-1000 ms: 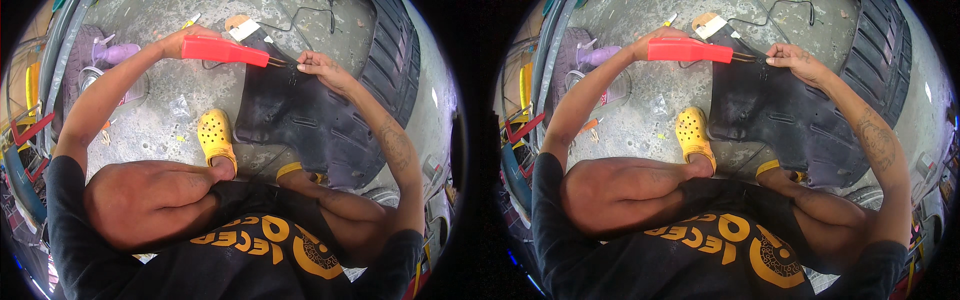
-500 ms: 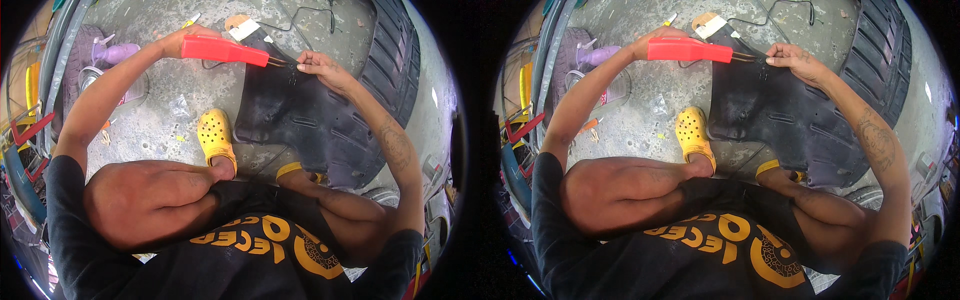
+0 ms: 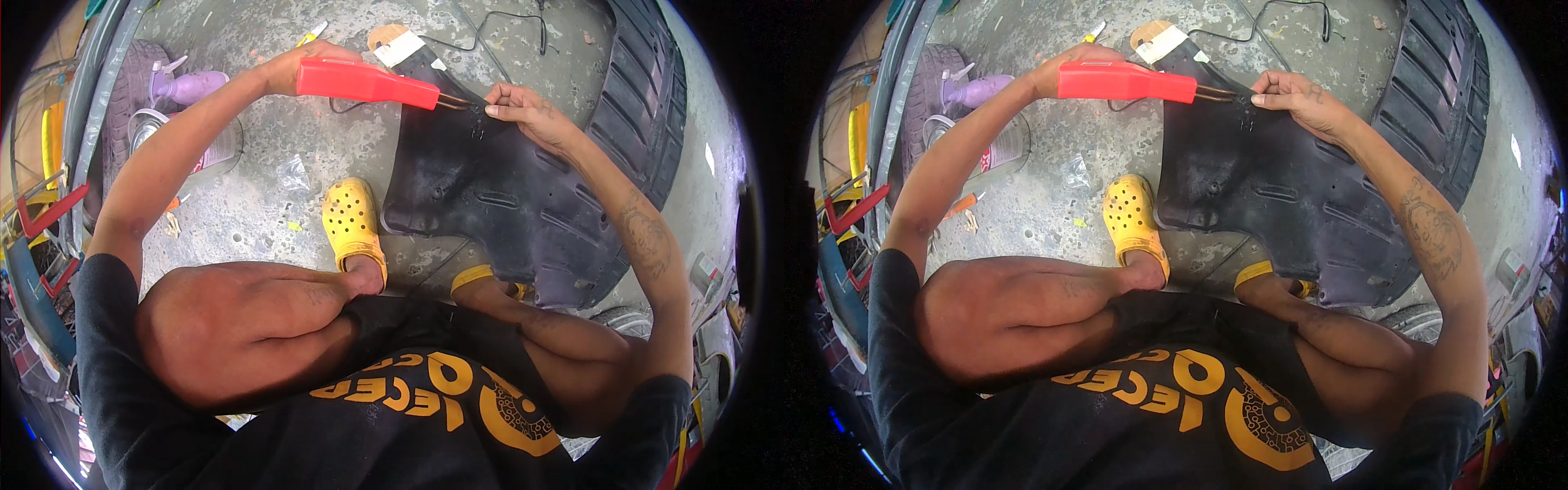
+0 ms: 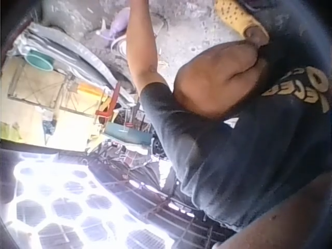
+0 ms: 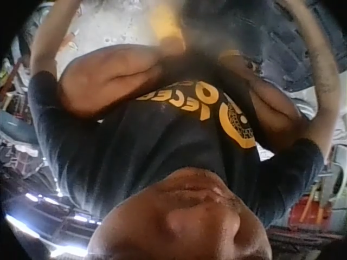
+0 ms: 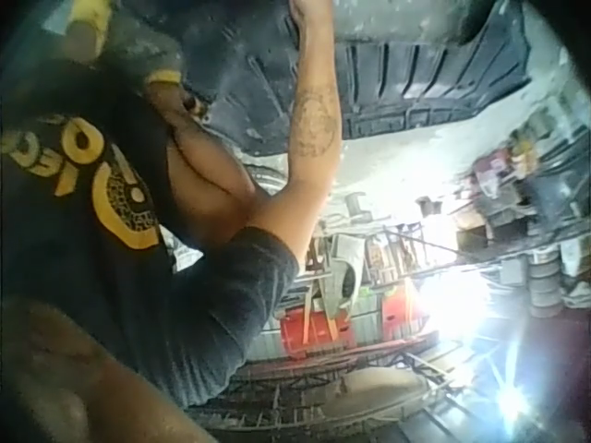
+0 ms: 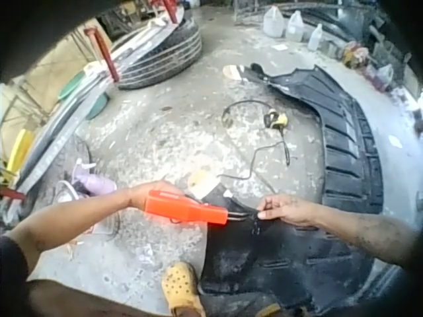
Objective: Repairing a cracked automotive plastic panel using a hot stapler tool.
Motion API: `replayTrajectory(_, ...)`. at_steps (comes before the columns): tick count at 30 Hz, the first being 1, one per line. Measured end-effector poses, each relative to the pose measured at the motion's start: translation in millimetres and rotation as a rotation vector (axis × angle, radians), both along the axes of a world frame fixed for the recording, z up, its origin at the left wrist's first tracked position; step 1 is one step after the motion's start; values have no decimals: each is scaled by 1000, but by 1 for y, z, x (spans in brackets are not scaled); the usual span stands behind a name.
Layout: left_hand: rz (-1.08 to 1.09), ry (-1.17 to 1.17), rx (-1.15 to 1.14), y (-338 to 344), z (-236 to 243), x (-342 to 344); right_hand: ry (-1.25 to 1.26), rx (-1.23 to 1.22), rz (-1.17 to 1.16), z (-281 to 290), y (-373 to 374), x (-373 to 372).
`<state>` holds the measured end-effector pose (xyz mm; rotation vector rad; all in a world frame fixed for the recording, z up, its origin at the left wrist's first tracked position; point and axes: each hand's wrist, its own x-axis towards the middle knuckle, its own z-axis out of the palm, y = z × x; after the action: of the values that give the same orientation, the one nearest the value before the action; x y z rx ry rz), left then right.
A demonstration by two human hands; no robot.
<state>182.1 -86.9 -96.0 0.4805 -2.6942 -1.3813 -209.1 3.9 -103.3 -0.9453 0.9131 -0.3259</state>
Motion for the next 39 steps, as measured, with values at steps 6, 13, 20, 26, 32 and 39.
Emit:
replayTrajectory(6, 11, 99, -85, 3, -7, 4, -16, 2, -4, 0, 0, 0)
replayTrajectory(13, -27, 17, -15, -1, -5, 1, 17, -13, -4, -1, 1, -2)
replayTrajectory(20, -33, 43, -90, 0, -8, 6, 8, -22, 6, 0, 0, 0)
replayTrajectory(26, -14, -4, 0, 3, 2, 1, -1, -14, 0, 2, 1, 1)
replayTrajectory(32, -4, 7, -7, 5, 4, 0, 1, -21, 2, 0, 2, 0)
replayTrajectory(39, 13, -55, 58, 2, 0, 2, 40, -33, 4, -3, 1, -1)
